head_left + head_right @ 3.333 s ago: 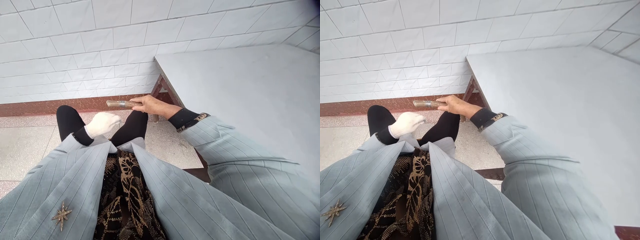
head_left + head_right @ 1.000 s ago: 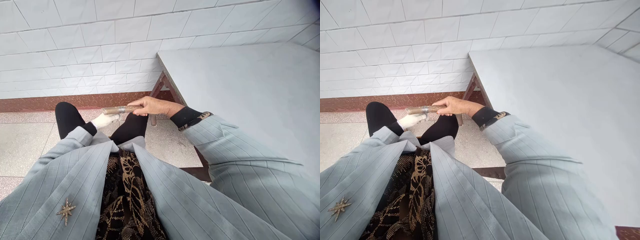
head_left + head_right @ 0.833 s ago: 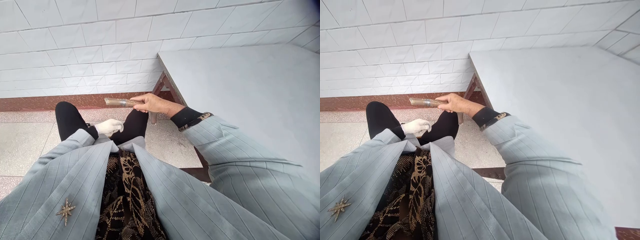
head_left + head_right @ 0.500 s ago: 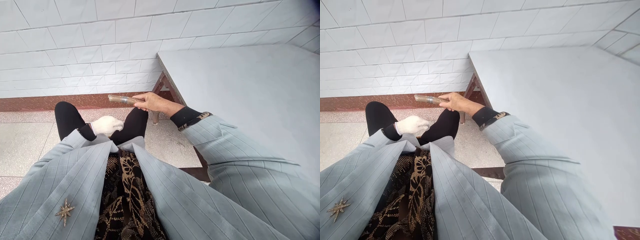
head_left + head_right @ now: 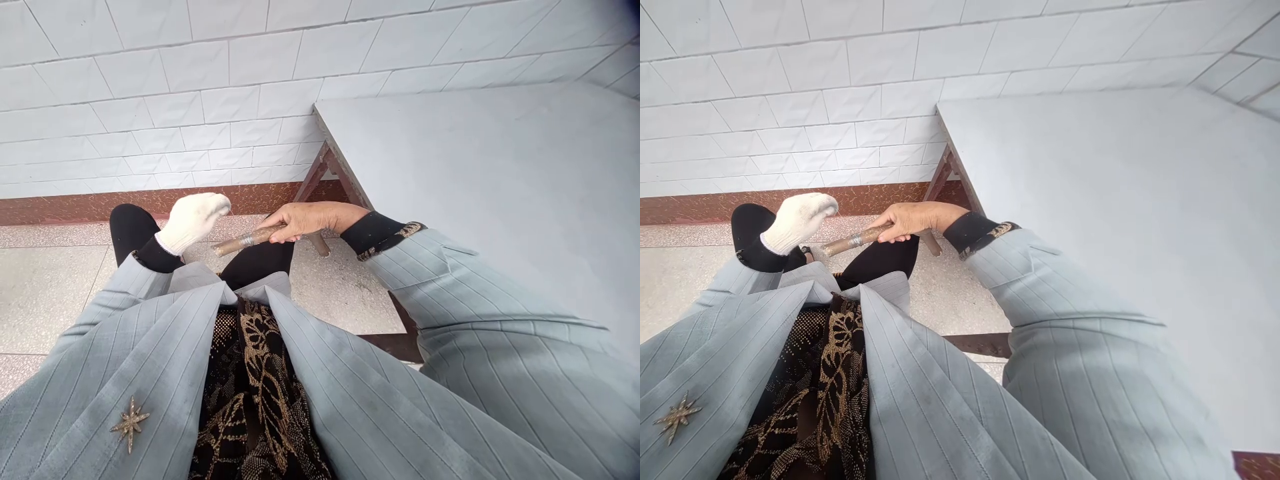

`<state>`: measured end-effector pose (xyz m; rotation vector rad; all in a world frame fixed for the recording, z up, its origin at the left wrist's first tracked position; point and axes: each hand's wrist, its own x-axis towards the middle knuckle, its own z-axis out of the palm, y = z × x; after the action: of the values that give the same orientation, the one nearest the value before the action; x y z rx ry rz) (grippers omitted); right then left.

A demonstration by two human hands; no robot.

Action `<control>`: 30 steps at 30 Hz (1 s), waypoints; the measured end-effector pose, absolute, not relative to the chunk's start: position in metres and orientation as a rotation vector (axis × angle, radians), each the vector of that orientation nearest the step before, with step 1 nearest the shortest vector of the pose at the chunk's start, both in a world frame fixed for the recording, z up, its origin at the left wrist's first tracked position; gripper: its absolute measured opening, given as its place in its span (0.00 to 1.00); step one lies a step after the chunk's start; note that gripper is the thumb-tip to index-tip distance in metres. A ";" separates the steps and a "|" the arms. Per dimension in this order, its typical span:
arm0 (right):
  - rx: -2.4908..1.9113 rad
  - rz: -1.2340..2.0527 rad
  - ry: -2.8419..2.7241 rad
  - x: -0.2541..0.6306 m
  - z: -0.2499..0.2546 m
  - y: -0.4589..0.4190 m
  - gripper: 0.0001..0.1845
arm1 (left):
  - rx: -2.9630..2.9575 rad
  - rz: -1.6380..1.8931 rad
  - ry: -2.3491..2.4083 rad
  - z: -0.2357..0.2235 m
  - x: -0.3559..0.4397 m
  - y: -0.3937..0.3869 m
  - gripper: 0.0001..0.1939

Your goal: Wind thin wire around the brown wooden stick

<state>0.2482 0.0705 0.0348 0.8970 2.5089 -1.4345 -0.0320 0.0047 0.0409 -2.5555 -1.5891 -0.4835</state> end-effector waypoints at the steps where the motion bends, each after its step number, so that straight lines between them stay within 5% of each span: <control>1: 0.857 -1.462 2.505 0.249 0.035 0.071 0.29 | -2.566 -0.494 -1.639 0.037 -0.032 0.009 0.17; 10: 1.072 -1.511 2.675 0.246 0.041 0.065 0.27 | -3.129 -0.553 -1.783 -0.036 -0.016 0.018 0.17; 16: 1.467 -1.430 2.634 0.240 0.041 0.065 0.05 | -3.328 -0.410 -1.667 -0.033 -0.010 0.005 0.19; 30: 1.416 -1.177 2.546 0.246 0.025 0.078 0.15 | -2.774 -0.105 -1.439 -0.004 -0.019 0.011 0.18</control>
<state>0.2456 0.0782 0.0254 1.4155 2.5464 -1.1766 -0.0193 0.0106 -0.0041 -2.7742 -1.4389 -0.1046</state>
